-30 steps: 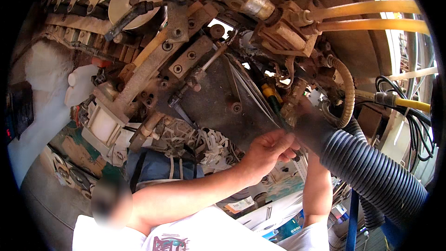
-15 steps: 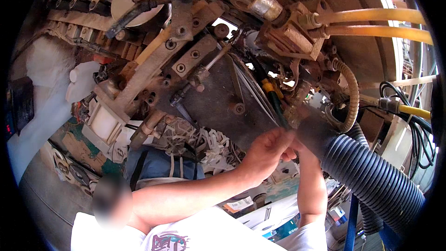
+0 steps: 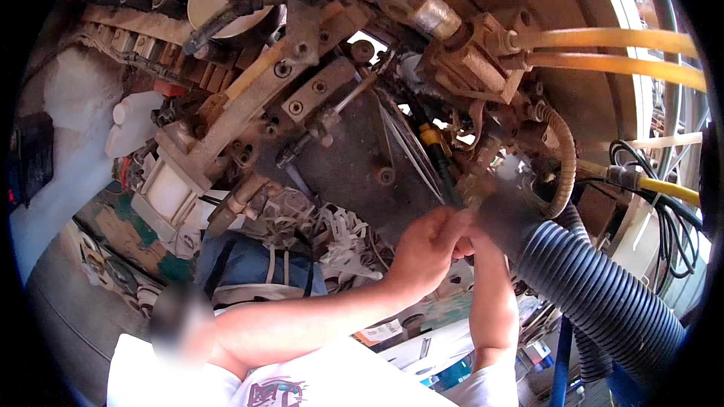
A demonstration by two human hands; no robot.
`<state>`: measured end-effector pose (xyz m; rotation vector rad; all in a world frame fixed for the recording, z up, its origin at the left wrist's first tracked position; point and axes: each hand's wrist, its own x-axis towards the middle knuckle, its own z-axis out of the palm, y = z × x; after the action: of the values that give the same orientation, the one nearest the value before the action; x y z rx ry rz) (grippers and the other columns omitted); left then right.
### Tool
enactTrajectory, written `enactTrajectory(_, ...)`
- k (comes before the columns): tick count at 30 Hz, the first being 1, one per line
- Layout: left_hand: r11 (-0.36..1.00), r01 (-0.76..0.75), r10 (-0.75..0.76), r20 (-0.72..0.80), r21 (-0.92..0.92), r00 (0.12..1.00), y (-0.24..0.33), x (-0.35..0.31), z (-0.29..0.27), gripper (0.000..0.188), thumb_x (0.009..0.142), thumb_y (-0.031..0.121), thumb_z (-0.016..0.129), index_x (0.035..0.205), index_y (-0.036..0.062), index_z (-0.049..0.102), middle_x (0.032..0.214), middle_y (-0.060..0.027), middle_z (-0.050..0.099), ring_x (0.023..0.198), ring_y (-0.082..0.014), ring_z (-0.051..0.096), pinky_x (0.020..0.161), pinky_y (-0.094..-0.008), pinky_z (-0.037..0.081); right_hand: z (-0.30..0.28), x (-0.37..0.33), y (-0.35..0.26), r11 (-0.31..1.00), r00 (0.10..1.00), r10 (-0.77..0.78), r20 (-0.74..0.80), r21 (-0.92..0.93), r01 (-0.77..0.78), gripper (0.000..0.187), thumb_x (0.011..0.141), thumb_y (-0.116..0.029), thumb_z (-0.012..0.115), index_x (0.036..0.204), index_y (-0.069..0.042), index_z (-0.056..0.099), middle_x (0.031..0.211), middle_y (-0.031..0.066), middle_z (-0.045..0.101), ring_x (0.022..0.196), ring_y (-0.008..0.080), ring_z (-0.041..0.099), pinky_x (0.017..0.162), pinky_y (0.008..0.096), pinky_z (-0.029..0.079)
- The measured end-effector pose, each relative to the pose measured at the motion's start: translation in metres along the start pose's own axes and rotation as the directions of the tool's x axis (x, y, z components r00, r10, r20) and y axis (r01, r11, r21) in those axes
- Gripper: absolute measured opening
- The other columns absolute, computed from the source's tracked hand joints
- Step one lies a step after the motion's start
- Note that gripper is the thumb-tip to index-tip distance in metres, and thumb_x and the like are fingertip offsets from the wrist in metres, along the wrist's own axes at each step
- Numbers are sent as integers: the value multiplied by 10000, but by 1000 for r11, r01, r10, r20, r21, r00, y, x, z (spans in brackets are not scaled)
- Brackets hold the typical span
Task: The person uses pliers to cut and remove zip ties from a complex assembly of wires and hoses on a large machine. They then use a screwdriver to adjust or tighten components within the machinery's internal structure.
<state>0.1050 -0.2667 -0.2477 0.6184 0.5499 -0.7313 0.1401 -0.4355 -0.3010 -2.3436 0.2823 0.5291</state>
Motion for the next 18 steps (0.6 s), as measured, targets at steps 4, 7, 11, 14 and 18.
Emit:
enactTrajectory(4, 995, -30, 30, -4, 95, 1000, -1, 1, -3, 337, 1094, 301, 509, 982, 10, 638, 838, -29, 663, 765, -87, 612, 729, -267, 520, -3, 1, 4, 1000, 1000, -10, 3, 13, 10, 345, 939, -277, 705, 1179, -44, 619, 972, 95, 655, 873, 200, 606, 796, 352, 514)
enactTrajectory(7, 971, -86, 95, -29, 222, 995, -4, 2, -3, 338, 1103, 291, 490, 991, 7, 635, 854, -32, 670, 775, -88, 628, 722, -272, 533, -8, 4, 2, 1000, 1000, -22, 10, 2, 22, 330, 941, -266, 703, 1173, -47, 619, 973, 92, 651, 875, 197, 601, 797, 352, 512)
enactTrajectory(11, 901, -168, 203, -47, 399, 978, -5, 6, -8, 330, 1096, 275, 506, 976, 2, 646, 806, -32, 668, 747, -94, 636, 681, -279, 531, -5, 9, -5, 1000, 999, -26, 43, -14, 26, 311, 942, -251, 700, 1165, -50, 620, 975, 89, 645, 879, 194, 594, 800, 352, 510)
enactTrajectory(14, 894, -215, 278, -110, 394, 954, -5, 3, -3, 341, 1036, 314, 585, 891, 9, 638, 734, -144, 682, 688, -268, 699, 634, -385, 517, -9, 6, -3, 1000, 998, -1, 67, 7, 0, 296, 943, -240, 698, 1159, -53, 620, 977, 86, 641, 882, 191, 589, 801, 352, 508)
enactTrajectory(18, 857, -260, 340, -110, 445, 934, -9, 7, -1, 341, 1024, 308, 585, 882, 3, 640, 737, -184, 674, 694, -336, 696, 631, -426, 511, -31, -9, 9, 983, 984, 86, 158, 149, -110, 277, 945, -225, 696, 1152, -56, 620, 979, 82, 635, 885, 187, 583, 804, 353, 506)
